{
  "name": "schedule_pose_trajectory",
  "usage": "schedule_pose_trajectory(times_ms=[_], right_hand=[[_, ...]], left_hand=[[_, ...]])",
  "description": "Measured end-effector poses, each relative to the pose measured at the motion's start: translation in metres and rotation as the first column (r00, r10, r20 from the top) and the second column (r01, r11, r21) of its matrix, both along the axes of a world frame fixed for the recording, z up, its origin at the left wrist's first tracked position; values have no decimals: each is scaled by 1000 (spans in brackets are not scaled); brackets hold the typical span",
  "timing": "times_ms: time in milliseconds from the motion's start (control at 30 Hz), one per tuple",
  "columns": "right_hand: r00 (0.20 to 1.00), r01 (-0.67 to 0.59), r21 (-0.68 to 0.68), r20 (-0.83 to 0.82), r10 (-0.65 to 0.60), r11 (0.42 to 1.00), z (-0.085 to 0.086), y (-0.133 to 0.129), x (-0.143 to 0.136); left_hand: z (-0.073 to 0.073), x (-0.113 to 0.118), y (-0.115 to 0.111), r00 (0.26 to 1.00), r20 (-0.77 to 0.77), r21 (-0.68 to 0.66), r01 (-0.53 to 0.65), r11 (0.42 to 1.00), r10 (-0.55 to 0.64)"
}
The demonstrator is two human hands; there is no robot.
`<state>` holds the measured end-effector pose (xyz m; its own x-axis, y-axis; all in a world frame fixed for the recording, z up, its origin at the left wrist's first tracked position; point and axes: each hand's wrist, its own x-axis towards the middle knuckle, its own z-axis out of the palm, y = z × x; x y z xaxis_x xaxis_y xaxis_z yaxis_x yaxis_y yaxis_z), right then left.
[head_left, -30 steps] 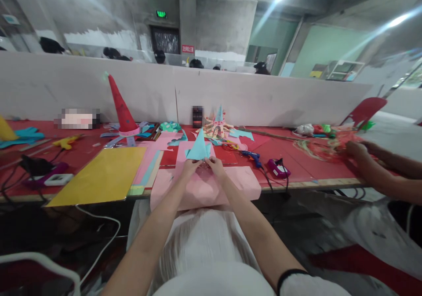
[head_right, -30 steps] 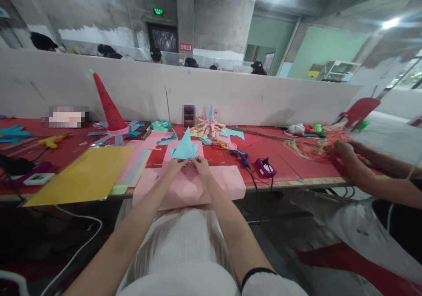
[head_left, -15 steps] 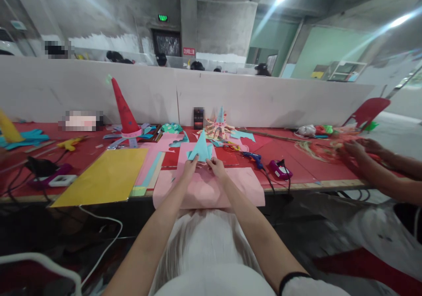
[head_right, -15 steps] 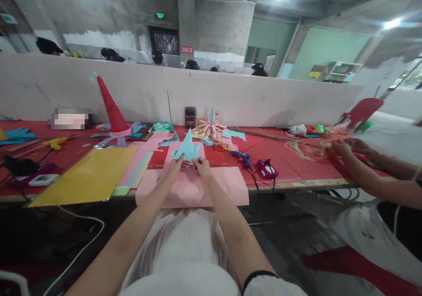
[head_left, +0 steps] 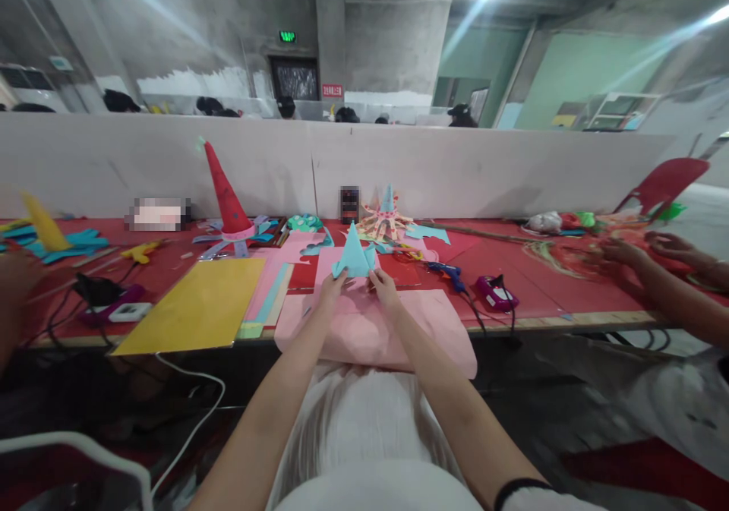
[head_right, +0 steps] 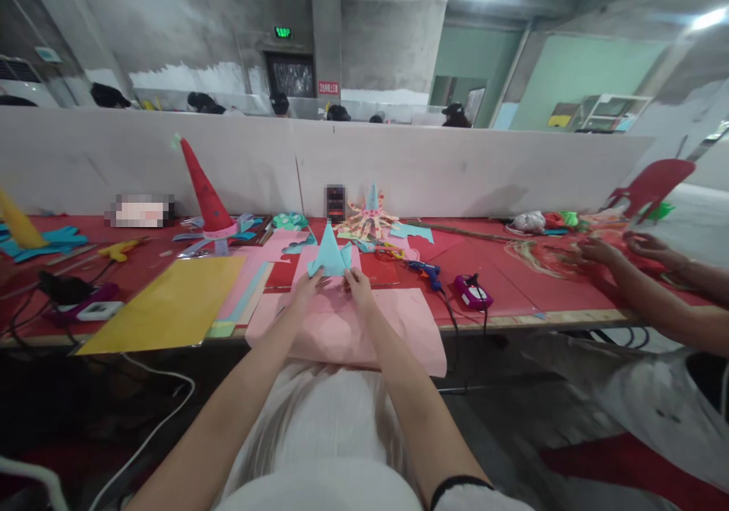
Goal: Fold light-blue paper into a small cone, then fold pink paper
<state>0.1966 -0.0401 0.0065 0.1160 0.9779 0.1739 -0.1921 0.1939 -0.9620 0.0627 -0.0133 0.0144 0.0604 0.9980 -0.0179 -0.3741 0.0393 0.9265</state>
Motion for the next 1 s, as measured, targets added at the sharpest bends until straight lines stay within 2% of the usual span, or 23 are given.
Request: schedule_pose_trajectory(times_ms=[200,367,567,667,867,1000], right_hand=[[988,70,-64,-137,-78,995,-1,3,1],[996,79,-17,-28,-79,997,-5,5,2],[988,149,28,23,-149,988,-8,5,5],[983,177,57,40,-179,983,-7,4,6],[968,227,82,93,-234,970,-4,0,6],[966,237,74,91,-244,969,-5,0,7]], left_hand=[[1,-2,-2,1000,-2,6,28,1000,-28],[-3,-1,3,997,-56,-33,47,998,-49],[-3,-4,8,999,51,-112,0,994,5],[-1,-3,5,998,68,-88,9,996,-3],[-1,0,-1,998,-25,34,50,998,-49],[-2,-1,0,998,-36,6,41,999,-41]])
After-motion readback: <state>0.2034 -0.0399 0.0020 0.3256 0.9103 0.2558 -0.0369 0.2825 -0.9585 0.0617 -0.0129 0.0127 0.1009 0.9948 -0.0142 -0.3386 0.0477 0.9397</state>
